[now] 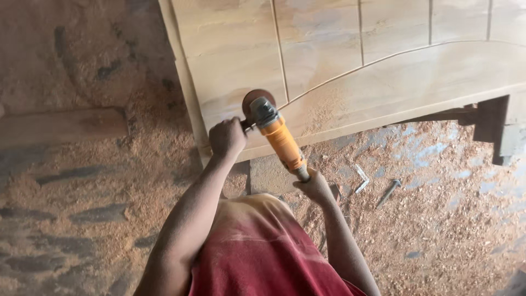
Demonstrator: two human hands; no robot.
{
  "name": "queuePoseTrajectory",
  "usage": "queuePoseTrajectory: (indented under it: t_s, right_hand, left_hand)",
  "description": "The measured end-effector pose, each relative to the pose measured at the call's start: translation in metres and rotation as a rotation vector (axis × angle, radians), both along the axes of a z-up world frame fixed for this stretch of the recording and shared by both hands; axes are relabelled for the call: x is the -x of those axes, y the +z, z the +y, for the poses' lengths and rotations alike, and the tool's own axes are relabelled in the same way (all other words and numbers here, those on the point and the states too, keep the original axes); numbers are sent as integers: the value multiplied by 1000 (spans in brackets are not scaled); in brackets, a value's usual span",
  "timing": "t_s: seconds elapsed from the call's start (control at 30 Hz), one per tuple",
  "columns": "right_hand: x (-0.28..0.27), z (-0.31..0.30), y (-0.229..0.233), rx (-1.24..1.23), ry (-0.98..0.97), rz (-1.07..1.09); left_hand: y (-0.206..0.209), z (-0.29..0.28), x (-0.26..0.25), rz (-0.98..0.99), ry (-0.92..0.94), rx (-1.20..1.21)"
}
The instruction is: The person uses an angle grinder with a sanding disc to smooth the surface of a large, light-colored wooden panel. They systematically move the tool across the wood, following the grain and contours of the panel, generating sawdust as they work.
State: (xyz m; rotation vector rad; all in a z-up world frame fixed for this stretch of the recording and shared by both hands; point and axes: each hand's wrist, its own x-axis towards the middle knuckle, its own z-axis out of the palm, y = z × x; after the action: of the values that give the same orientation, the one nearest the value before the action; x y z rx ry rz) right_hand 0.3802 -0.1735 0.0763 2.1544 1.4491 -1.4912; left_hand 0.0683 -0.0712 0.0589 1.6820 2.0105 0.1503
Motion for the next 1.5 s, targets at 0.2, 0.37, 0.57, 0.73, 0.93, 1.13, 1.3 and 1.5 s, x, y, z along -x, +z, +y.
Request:
queuePoseTrajectory:
  t_s: [0.2,0.37,0.57,0.73,0.93,1.13,1.3,1.5]
  right_hand:
    - [32,-21,23,-95,59,62]
    - [58,-49,26,-124,8,42]
    - [73,-62,39,-188,24,42]
    - [87,-75,49,-177,-1,33]
    - [103,-95,63,-207,-43,94]
    - [110,-111,65,-242,-79,133]
    - [100,-116,67,-246,-49,95]
    - [84,-128,76,-200,-102,180]
  left_hand:
    - [13,-28,22,5,35,69]
    - [19,-44,39,70,-25,56]
    - [37,-55,52,51,-17,105]
    - [47,-68,60,60,-17,70]
    - [59,-77,68,76,-39,85]
    - [61,-90,75,47,-67,18]
    - [60,-91,68,27,-93,-33]
    - [52,-99,49,-27,-129,-130]
